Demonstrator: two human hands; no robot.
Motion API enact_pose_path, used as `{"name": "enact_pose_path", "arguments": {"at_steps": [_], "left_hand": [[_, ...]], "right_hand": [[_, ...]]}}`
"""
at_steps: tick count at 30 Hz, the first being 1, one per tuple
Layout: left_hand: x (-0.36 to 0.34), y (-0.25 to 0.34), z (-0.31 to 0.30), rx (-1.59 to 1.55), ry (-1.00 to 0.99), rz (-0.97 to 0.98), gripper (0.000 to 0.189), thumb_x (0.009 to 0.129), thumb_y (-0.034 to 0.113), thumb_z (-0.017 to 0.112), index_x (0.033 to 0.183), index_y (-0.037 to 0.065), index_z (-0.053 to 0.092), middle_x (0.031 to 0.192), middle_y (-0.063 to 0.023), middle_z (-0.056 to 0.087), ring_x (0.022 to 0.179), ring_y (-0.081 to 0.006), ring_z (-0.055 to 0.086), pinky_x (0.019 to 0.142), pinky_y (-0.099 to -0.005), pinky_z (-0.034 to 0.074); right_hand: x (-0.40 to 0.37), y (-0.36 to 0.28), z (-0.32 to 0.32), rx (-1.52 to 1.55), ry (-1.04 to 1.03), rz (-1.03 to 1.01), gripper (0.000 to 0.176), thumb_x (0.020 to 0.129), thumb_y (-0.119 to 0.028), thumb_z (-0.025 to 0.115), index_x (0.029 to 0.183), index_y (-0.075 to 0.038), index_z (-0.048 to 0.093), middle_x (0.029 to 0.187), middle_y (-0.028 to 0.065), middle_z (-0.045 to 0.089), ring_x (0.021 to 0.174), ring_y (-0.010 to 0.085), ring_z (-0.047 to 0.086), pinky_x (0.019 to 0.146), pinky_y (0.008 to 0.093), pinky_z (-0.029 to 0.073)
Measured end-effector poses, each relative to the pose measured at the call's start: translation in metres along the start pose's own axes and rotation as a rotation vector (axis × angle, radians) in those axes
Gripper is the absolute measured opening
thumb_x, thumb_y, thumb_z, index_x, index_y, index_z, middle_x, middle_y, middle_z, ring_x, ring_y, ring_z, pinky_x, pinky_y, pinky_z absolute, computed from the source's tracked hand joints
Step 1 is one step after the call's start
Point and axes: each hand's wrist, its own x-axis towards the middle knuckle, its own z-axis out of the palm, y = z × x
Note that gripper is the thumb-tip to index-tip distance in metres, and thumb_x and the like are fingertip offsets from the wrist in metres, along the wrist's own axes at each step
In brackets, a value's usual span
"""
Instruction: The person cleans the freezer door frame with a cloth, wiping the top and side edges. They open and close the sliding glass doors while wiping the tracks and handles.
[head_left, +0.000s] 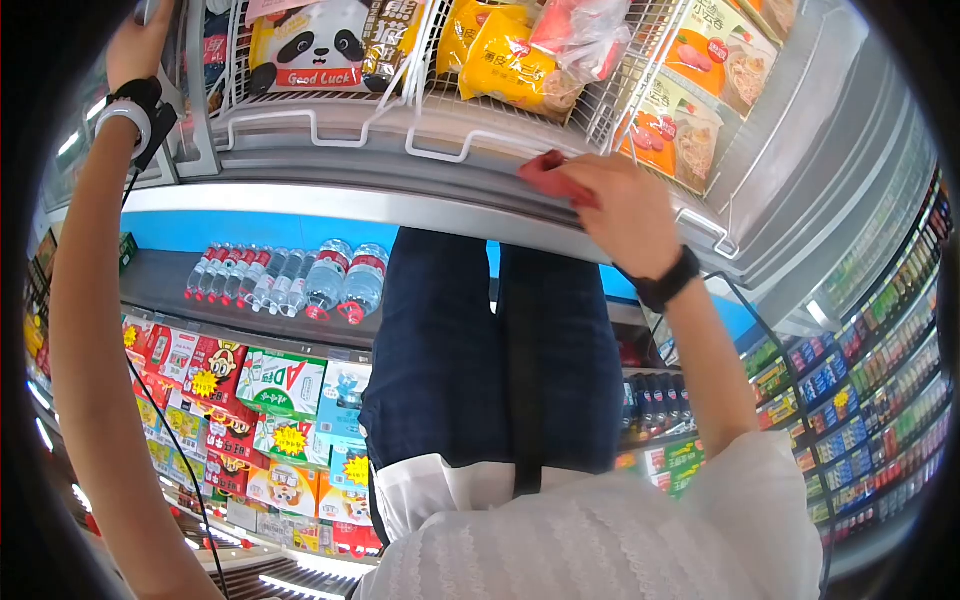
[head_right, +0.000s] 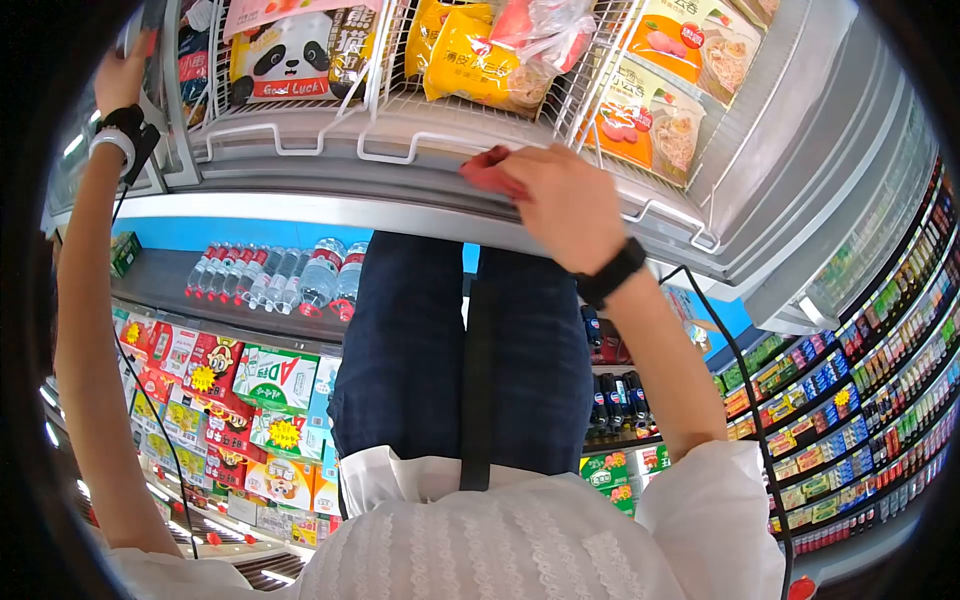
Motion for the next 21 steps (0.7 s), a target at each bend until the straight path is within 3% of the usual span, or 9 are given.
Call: {"name": "enact_pose_path", "arguments": {"at_steps": [1,3,7,9,12,15,19,21], "left_hand": [[0.0,0.001,-0.002,-0.003,-0.002,0.005,0.08,0.072,0.067,0.055,0.112,-0.002,0.06,0.107,-0.025,0.061,0.107,-0.0388,0.056,0.091,-0.0396,0.042],[0.002,-0.001,-0.002,0.071,-0.091,-0.079,0.081,0.072,0.066,0.055,0.114,-0.002,0.058,0.11,-0.0249,0.061,0.108,-0.0386,0.055,0.091,-0.0396,0.042],[0.004,-0.013,0.001,0.057,-0.077,-0.04,0.081,0.071,0.066,0.056,0.116,-0.002,0.057,0.11,-0.0247,0.06,0.108,-0.0385,0.055,0.091,-0.0396,0.042],[0.007,-0.011,0.0,0.12,-0.141,-0.013,0.081,0.071,0.066,0.056,0.116,-0.002,0.057,0.11,-0.0245,0.06,0.108,-0.0383,0.055,0.091,-0.0395,0.042],[0.002,-0.008,0.003,0.061,-0.059,0.006,0.074,0.072,0.064,0.054,0.112,0.002,0.06,0.108,-0.023,0.061,0.106,-0.0395,0.056,0.09,-0.0402,0.043],[0.003,-0.016,0.005,0.105,-0.148,-0.091,0.076,0.073,0.066,0.051,0.114,0.003,0.059,0.111,-0.0236,0.06,0.109,-0.0398,0.054,0.093,-0.0404,0.041],[0.004,-0.023,0.009,0.111,-0.108,-0.025,0.08,0.073,0.069,0.047,0.116,0.003,0.059,0.115,-0.0249,0.058,0.112,-0.0397,0.052,0.095,-0.0406,0.039],[0.006,-0.029,0.012,0.155,-0.153,-0.016,0.082,0.074,0.071,0.045,0.117,0.002,0.058,0.117,-0.025,0.056,0.113,-0.0396,0.051,0.095,-0.041,0.039]], "right_hand": [[0.002,-0.003,0.009,0.002,0.002,0.006,0.02,0.07,-0.005,0.06,0.089,-0.008,0.065,0.085,0.0019,0.065,0.08,0.0201,0.061,0.062,0.0343,0.051],[0.002,-0.006,0.022,-0.116,-0.196,0.099,0.031,0.067,-0.004,0.058,0.096,-0.01,0.065,0.096,0.0005,0.064,0.089,0.024,0.057,0.068,0.0375,0.051],[-0.008,-0.013,0.021,-0.092,-0.12,0.141,0.028,0.067,-0.004,0.059,0.094,-0.012,0.065,0.093,-0.0014,0.063,0.084,0.0237,0.057,0.065,0.0371,0.05],[-0.006,-0.016,0.015,-0.134,-0.257,0.213,0.029,0.067,-0.003,0.058,0.094,-0.012,0.065,0.093,-0.0013,0.064,0.085,0.0241,0.057,0.066,0.0376,0.05],[-0.013,-0.015,0.014,-0.088,-0.234,0.258,0.032,0.067,-0.003,0.057,0.096,-0.012,0.066,0.091,0.0003,0.065,0.085,0.0255,0.057,0.069,0.0372,0.05],[-0.022,-0.013,0.005,-0.012,-0.186,0.306,0.035,0.067,-0.002,0.057,0.099,-0.012,0.067,0.09,0.0037,0.065,0.085,0.0281,0.058,0.072,0.038,0.049],[-0.051,0.023,-0.018,-0.074,-0.27,0.403,0.036,0.067,-0.002,0.057,0.101,-0.012,0.067,0.094,0.0062,0.065,0.084,0.0304,0.058,0.074,0.0391,0.048],[-0.061,0.039,-0.031,-0.097,-0.324,0.443,0.031,0.068,-0.004,0.058,0.096,-0.013,0.068,0.093,0.0034,0.067,0.085,0.0272,0.059,0.073,0.0391,0.05]]}}
